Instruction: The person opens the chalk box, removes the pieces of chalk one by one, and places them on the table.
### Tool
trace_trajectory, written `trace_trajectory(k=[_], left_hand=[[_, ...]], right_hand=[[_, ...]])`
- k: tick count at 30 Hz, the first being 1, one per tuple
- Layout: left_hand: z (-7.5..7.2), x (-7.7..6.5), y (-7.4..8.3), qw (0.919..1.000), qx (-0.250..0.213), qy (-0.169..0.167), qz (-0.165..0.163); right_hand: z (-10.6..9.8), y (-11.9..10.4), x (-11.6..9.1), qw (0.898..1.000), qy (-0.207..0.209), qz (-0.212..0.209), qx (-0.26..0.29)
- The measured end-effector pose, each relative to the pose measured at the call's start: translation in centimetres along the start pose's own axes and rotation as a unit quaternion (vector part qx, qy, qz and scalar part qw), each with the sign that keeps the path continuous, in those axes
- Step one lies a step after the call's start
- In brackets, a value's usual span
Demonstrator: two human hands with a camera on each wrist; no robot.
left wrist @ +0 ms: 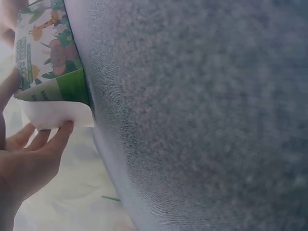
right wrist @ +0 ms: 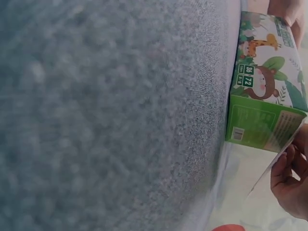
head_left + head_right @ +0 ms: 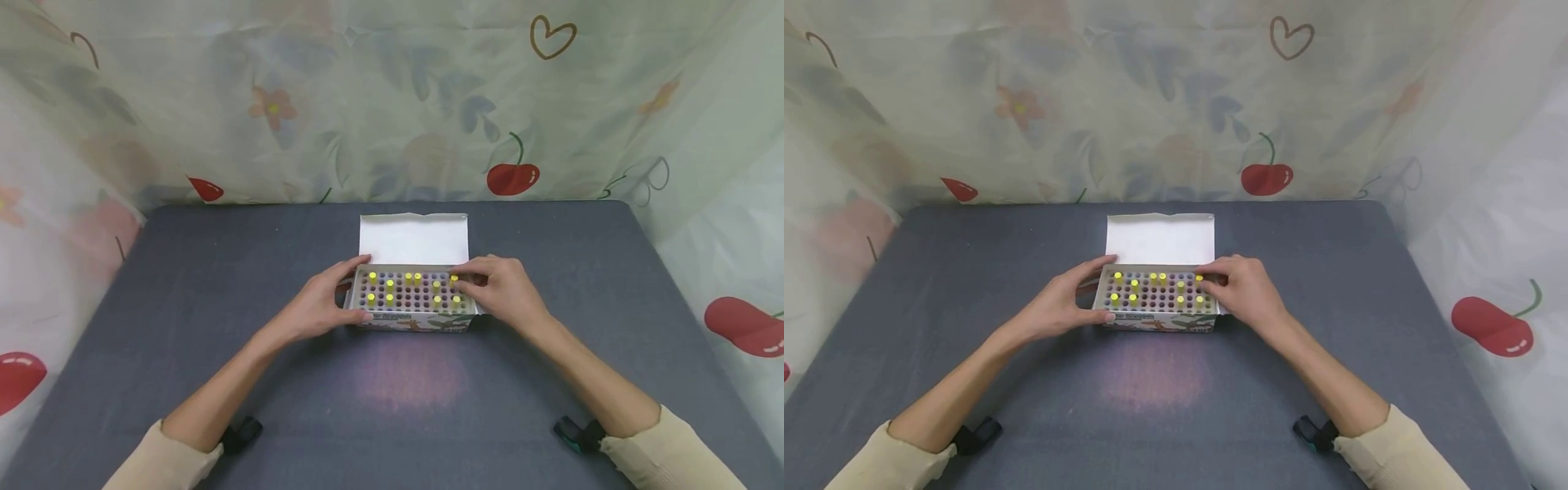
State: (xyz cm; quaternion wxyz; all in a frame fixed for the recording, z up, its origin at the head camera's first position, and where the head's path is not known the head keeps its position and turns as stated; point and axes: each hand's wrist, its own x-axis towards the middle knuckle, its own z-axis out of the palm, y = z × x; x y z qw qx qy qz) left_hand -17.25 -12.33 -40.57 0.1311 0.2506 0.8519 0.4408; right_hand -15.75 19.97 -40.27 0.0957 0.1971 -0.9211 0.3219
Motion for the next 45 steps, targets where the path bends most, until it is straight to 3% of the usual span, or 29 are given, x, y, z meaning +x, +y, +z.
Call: trace_trajectory(k=[7,20,27,37,45], left_hand=[[0.32,0.15,-0.49,0.9997,-0.023,-0.004,-0.006],[-0.12,-0.1,-0.25,0.9996,-0.02,0.002,-0.021],[-0.06,0.07,-0.22,0.9999,-0.001,-0.003,-0.014],[-0.05,0.5,-0.23,0.9999,0.003,-0.013,-0.011],[-0.2,0.24,-0.22,0.9999,0.002,-0.009,-0.014]], right_hand=[[-0.07,0.01,0.15,0.998,0.0,-0.034,-0.045],[0.1,-0.17,0.72,0.998,-0.003,-0.047,-0.05],[-0.35,-0.14,0.77,0.998,-0.015,-0.048,-0.048],[-0.6,-0.19,0.7,0.997,0.038,-0.059,-0.019],[-0.77,-0.47,1.03,0.996,0.073,-0.048,0.036]])
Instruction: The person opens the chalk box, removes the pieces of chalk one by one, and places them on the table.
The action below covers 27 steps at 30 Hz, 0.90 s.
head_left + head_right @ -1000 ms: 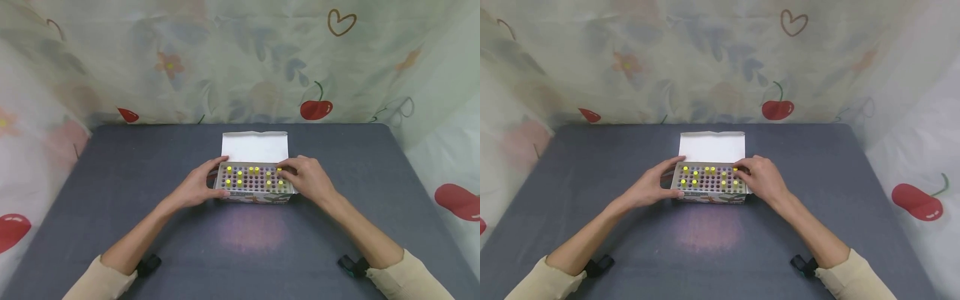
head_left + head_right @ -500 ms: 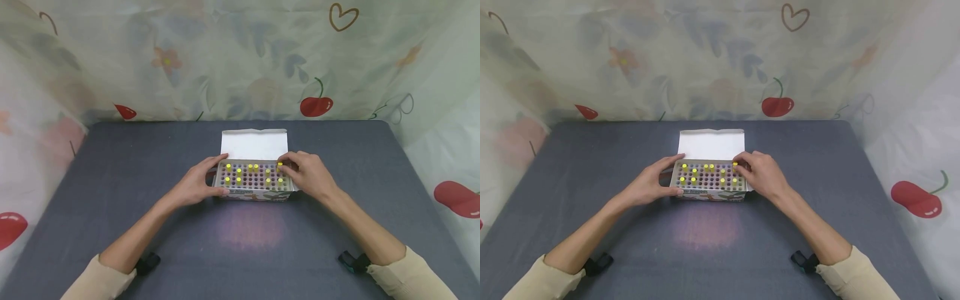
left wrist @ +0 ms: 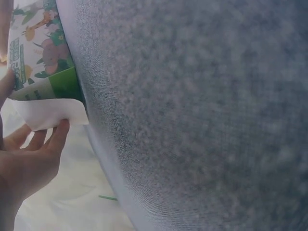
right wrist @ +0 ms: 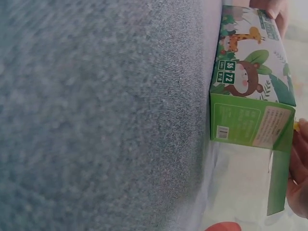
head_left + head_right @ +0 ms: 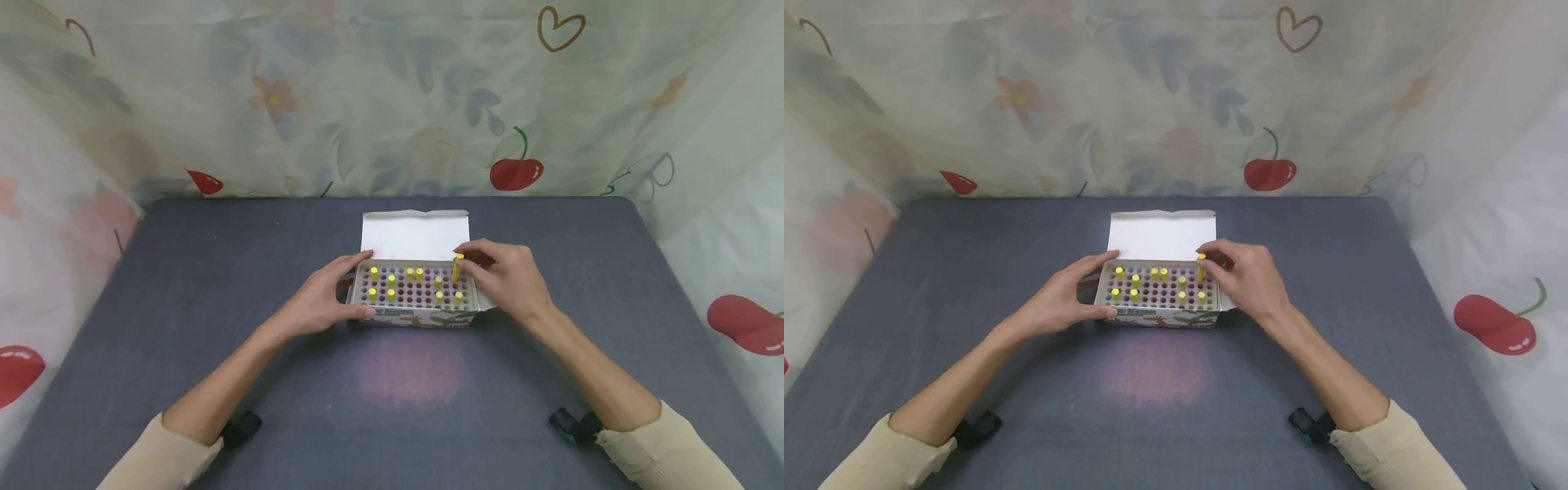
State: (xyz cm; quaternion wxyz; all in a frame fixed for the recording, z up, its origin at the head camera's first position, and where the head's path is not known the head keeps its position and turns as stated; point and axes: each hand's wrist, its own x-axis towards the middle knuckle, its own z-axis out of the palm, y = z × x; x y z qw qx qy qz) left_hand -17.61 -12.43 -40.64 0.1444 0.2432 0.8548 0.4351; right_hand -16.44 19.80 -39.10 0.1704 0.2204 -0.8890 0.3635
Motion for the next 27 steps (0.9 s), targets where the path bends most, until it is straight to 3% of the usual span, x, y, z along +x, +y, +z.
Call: trace_trajectory(k=[14,19,27], left_hand=[[0.1,0.0,0.0,1.0,-0.005,0.002,-0.001],[0.0,-0.1,-0.1,1.0,-0.003,-0.002,0.002],[-0.1,0.0,-0.1,0.9999,0.009,-0.005,0.0]], right_hand=[[-0.5,-0.4,0.5,0.998,0.053,0.011,0.03],[-0.7,-0.6,0.3,0.995,0.054,0.041,0.079],[-1.3,-1.9,-0.3,0.977,0.042,0.103,0.182]])
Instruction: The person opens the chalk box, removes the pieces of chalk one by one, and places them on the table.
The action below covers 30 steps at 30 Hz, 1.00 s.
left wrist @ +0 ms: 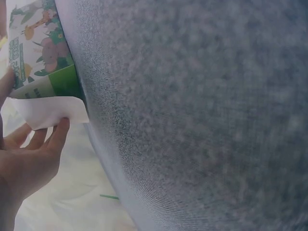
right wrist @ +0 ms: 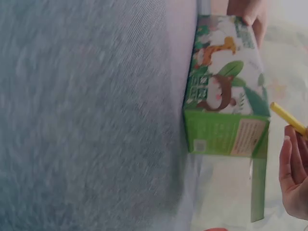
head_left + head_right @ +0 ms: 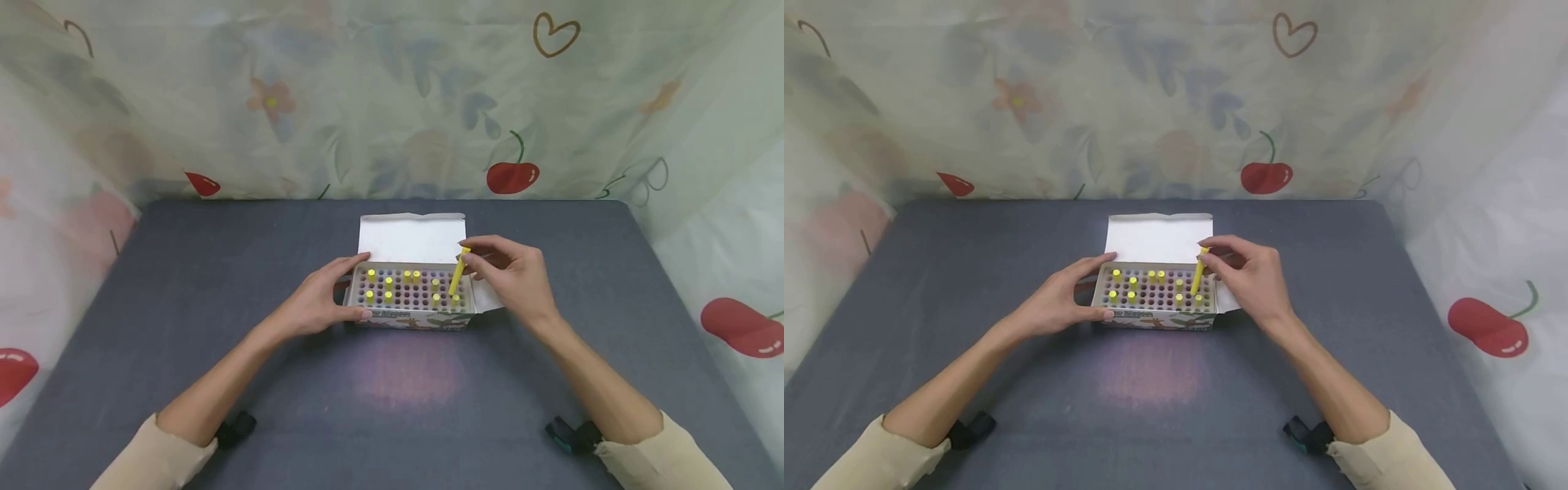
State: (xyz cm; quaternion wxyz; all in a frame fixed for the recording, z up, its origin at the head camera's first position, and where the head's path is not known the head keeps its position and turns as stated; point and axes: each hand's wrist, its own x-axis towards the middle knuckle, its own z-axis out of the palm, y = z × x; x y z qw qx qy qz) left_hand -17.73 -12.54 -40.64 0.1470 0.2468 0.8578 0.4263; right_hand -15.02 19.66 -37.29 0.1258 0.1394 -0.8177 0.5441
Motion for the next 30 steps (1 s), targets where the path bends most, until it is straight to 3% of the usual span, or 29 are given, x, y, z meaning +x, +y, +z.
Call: trace_trajectory(k=[5,19,30], left_hand=[[-0.1,-0.1,0.0,1.0,0.008,0.001,-0.005],[-0.3,-0.1,0.1,0.9997,0.026,0.001,-0.001],[-0.1,-0.3,0.3,0.9997,0.026,-0.002,0.0]], right_hand=[[0.2,-0.7,-0.4,0.999,-0.024,0.02,0.031],[1.7,-1.6,-1.4,0.994,-0.076,0.059,0.056],[3.4,-2.1,-2.8,0.979,-0.128,0.104,0.12]])
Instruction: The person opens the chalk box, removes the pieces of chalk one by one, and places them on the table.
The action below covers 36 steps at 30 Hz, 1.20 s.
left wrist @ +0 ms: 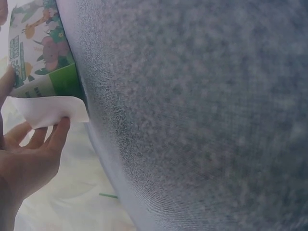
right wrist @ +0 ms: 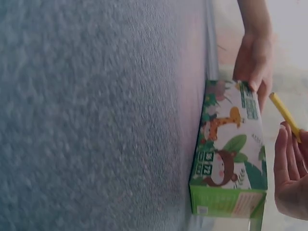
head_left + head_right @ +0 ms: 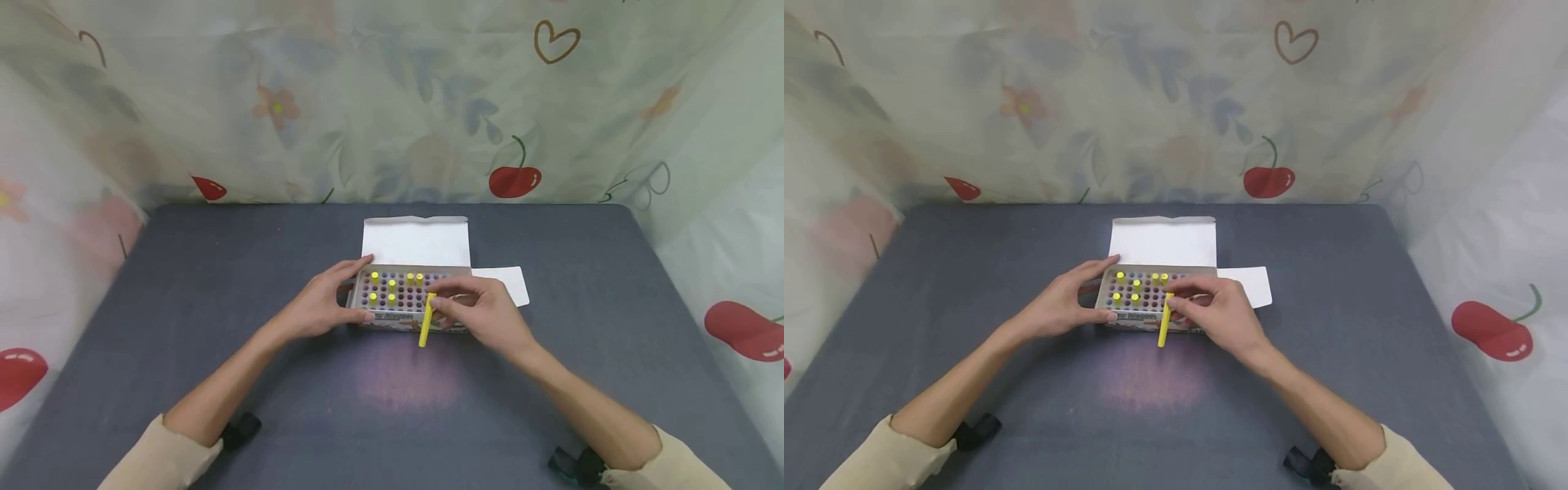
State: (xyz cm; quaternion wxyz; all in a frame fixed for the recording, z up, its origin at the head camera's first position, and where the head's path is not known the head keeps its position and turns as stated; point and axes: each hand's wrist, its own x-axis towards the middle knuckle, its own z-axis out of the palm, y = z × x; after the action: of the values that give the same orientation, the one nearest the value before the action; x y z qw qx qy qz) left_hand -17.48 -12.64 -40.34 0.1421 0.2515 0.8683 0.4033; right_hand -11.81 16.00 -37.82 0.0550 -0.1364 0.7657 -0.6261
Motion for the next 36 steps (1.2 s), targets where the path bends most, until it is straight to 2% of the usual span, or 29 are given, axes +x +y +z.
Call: trace_trajectory(k=[17,22,36], left_hand=[[0.1,-0.1,-0.1,0.9999,-0.01,0.003,0.003],[0.1,0.0,-0.2,1.0,-0.007,0.005,-0.003],[0.2,0.2,-0.3,0.9999,0.002,0.01,-0.004]], right_hand=[[2.9,1.0,-0.5,0.995,-0.052,0.069,0.052],[3.5,1.5,-0.7,0.993,-0.068,0.083,0.041],[4.8,2.6,-0.7,0.991,-0.072,0.112,0.022]])
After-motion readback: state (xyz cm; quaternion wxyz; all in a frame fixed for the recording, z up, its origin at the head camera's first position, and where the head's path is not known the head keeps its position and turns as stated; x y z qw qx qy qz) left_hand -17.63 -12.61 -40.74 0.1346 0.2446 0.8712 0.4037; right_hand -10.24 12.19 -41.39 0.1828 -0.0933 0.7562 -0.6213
